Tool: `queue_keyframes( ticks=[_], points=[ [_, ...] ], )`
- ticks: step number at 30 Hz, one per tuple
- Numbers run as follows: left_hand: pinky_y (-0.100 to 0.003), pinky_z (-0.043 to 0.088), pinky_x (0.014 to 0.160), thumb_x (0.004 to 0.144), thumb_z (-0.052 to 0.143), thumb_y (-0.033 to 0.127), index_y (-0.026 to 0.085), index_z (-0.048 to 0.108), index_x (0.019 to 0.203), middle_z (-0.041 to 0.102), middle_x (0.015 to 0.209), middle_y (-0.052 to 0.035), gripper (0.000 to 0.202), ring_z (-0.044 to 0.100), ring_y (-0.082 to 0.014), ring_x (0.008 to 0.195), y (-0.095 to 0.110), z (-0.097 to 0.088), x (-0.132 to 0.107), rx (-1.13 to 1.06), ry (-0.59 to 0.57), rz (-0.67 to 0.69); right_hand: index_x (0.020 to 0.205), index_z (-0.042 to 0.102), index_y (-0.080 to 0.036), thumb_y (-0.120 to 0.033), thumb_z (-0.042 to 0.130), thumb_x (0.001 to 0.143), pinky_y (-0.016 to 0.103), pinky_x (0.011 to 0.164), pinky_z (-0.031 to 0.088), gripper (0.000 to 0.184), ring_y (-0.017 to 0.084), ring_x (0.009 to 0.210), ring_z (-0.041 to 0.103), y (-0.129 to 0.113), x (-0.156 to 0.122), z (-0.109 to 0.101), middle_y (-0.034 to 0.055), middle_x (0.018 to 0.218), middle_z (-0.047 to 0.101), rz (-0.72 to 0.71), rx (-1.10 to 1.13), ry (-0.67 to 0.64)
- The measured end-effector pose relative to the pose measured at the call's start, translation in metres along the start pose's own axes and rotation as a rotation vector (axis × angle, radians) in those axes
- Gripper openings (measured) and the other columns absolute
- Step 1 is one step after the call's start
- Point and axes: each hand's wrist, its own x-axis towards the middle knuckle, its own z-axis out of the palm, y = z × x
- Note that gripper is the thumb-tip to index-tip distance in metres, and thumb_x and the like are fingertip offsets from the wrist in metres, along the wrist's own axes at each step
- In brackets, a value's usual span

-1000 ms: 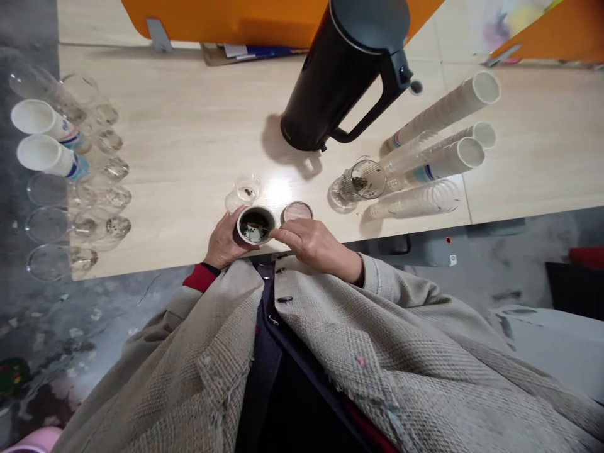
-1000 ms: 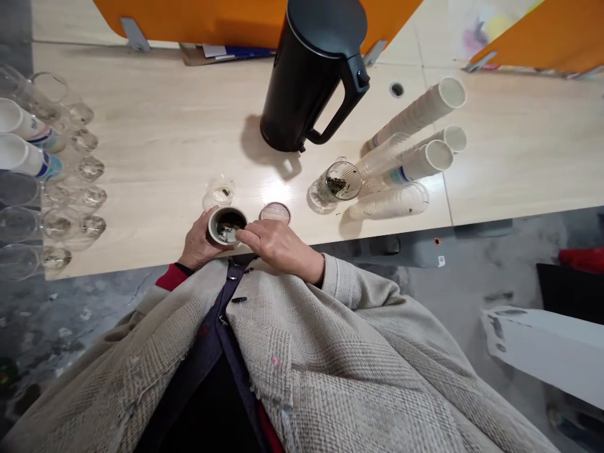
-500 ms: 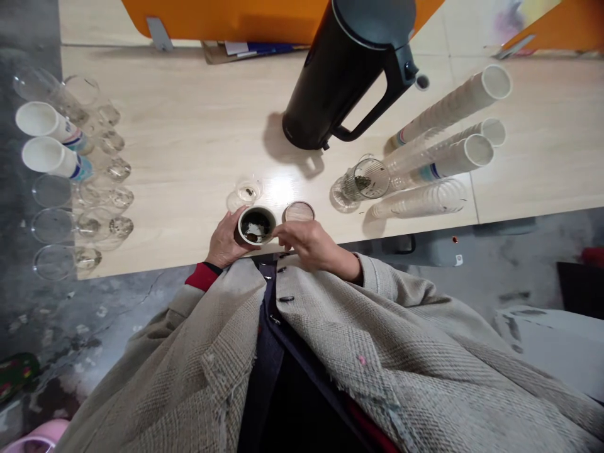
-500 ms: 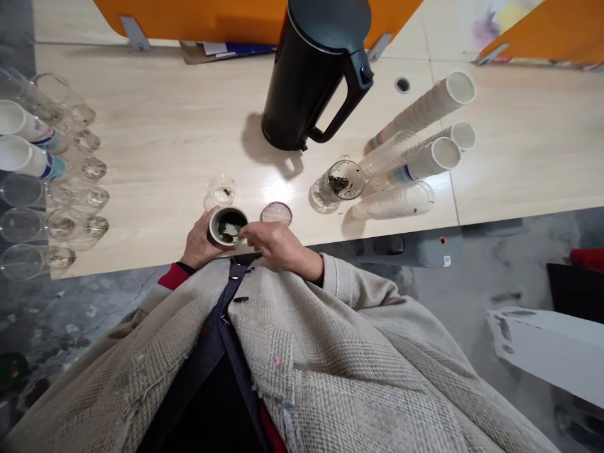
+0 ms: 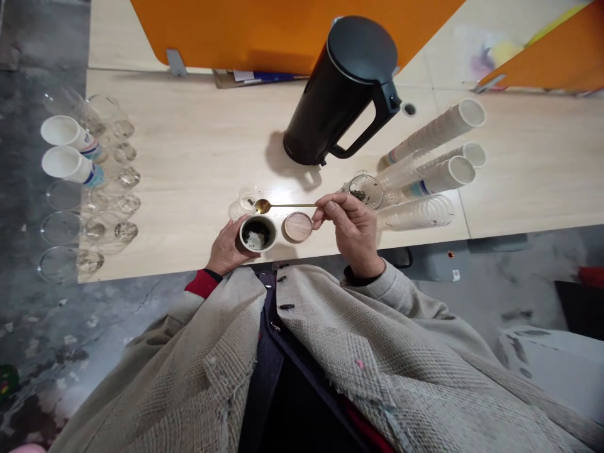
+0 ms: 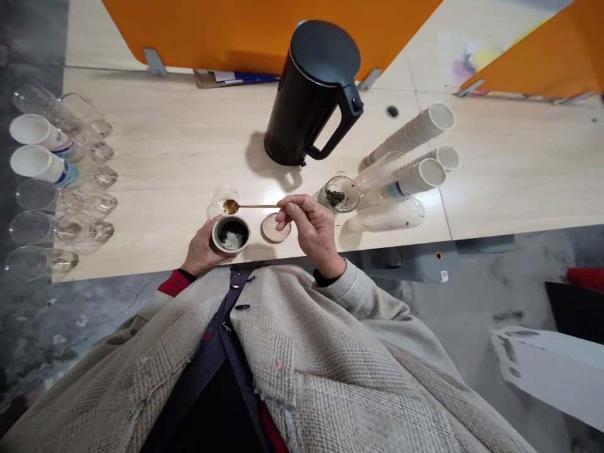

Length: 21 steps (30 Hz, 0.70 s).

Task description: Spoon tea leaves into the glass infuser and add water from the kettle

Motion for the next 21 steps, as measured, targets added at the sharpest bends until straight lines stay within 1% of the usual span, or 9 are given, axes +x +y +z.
queue_keyframes(
  ticks=[2,4,5,7,9,12,15,18,21],
  points=[
    [-0.052,0.05,0.125,0.073,0.096,0.05,0.025,0.044,0.161,0.065,0.156,-0.0142,0.105,0.065,-0.0347,0.143,0.0,-0.001,0.0,-0.009,-0.012,-0.02,0.107,0.076,-0.025,-0.046,0.063,0.109,0.029,0.064,0.063,0.025,0.013,0.063,0.072,0.0,0.001,0.005,-0.0014,0.078,0.075,-0.129,-0.128,0.039],
    [-0.053,0.054,0.121,0.073,0.096,0.052,0.026,0.046,0.16,0.066,0.155,-0.0141,0.104,0.065,-0.0355,0.142,0.0,-0.002,0.0,-0.012,-0.035,-0.053,0.112,0.075,-0.026,-0.04,0.056,0.112,0.031,0.067,0.064,0.024,0.015,0.068,0.074,0.008,0.002,0.015,0.0003,0.082,0.076,-0.28,-0.28,0.026],
    [-0.053,0.055,0.119,0.072,0.096,0.054,0.026,0.047,0.16,0.066,0.155,-0.014,0.104,0.066,-0.0361,0.142,0.0,-0.002,0.001,-0.01,-0.042,-0.065,0.113,0.074,-0.026,-0.036,0.053,0.113,0.031,0.068,0.063,0.024,0.015,0.071,0.074,0.015,0.003,0.021,0.0013,0.084,0.077,-0.351,-0.354,-0.018],
    [-0.054,0.055,0.119,0.07,0.097,0.056,0.027,0.048,0.159,0.067,0.154,-0.0137,0.106,0.066,-0.037,0.142,0.001,-0.003,0.001,-0.002,-0.043,-0.074,0.112,0.074,-0.024,-0.028,0.049,0.113,0.03,0.068,0.061,0.026,0.016,0.074,0.074,0.032,0.007,0.034,0.0033,0.084,0.077,-0.465,-0.478,-0.152],
    [-0.052,0.055,0.119,0.07,0.097,0.055,0.026,0.048,0.16,0.067,0.154,-0.0139,0.107,0.066,-0.0368,0.142,0.001,-0.003,0.002,0.012,-0.035,-0.067,0.112,0.074,-0.021,-0.024,0.045,0.113,0.029,0.068,0.059,0.029,0.016,0.074,0.073,0.047,0.011,0.045,0.0048,0.085,0.077,-0.505,-0.539,-0.209],
    [-0.051,0.055,0.12,0.071,0.096,0.052,0.024,0.048,0.159,0.067,0.154,-0.0144,0.104,0.066,-0.036,0.142,0.002,-0.003,0.002,0.03,-0.027,-0.055,0.115,0.073,-0.021,-0.029,0.045,0.114,0.028,0.07,0.061,0.029,0.014,0.073,0.074,0.055,0.015,0.049,0.0036,0.086,0.077,-0.425,-0.493,-0.165],
    [-0.051,0.054,0.121,0.073,0.094,0.05,0.024,0.048,0.158,0.067,0.155,-0.0144,0.1,0.065,-0.0356,0.143,0.003,-0.003,0.001,0.024,-0.024,-0.054,0.112,0.074,-0.023,-0.041,0.052,0.113,0.027,0.068,0.063,0.028,0.013,0.068,0.075,0.044,0.015,0.036,0.0011,0.085,0.077,-0.278,-0.328,-0.039],
    [-0.051,0.054,0.121,0.075,0.093,0.049,0.024,0.047,0.159,0.066,0.155,-0.0151,0.099,0.065,-0.0353,0.143,0.003,-0.003,0.001,0.008,-0.001,-0.053,0.108,0.075,-0.024,-0.05,0.061,0.108,0.028,0.067,0.065,0.03,0.013,0.067,0.075,0.027,0.009,0.009,-0.0004,0.083,0.077,-0.144,-0.193,0.138],
    [-0.052,0.054,0.122,0.073,0.094,0.049,0.025,0.045,0.16,0.066,0.156,-0.0146,0.102,0.065,-0.0364,0.143,0.001,-0.004,0.002,0.012,0.009,-0.063,0.105,0.075,-0.025,-0.055,0.067,0.104,0.03,0.068,0.066,0.032,0.014,0.067,0.075,0.013,-0.002,-0.029,-0.002,0.08,0.075,-0.066,-0.174,0.341]
  ],
)
